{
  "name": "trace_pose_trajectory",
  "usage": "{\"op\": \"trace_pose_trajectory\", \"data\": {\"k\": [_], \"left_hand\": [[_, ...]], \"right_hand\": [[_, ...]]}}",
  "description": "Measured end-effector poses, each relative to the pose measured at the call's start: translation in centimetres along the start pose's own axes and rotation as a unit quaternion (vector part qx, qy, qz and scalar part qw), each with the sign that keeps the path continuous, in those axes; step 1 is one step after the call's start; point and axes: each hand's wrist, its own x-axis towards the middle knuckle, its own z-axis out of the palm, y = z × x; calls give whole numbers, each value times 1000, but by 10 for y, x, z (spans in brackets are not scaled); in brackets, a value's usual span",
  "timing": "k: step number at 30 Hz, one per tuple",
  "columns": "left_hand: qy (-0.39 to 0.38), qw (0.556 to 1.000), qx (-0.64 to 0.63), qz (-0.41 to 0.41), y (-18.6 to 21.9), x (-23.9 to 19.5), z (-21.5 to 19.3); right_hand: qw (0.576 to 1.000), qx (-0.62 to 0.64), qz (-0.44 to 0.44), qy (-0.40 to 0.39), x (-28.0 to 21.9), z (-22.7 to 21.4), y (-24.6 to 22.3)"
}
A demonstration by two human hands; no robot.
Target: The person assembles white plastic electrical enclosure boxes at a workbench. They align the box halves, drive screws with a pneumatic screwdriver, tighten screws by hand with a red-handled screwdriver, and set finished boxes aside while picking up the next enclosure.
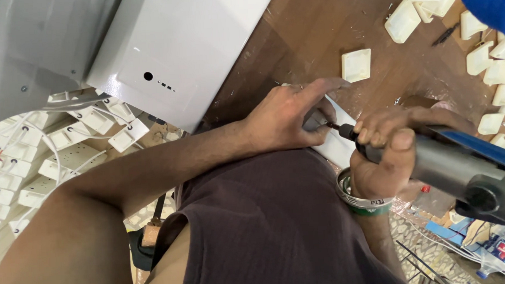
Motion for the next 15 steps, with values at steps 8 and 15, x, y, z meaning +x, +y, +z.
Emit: {"op": "trace_pose_trajectory", "data": {"k": [8,15], "left_hand": [[-4,1000,4,-10,-2,0,3],[-4,1000,2,2,-5,-1,3]], "right_hand": [[999,-41,-24,7,8,31,-20],[1000,-11,-6,4,5,26,-19]]}}
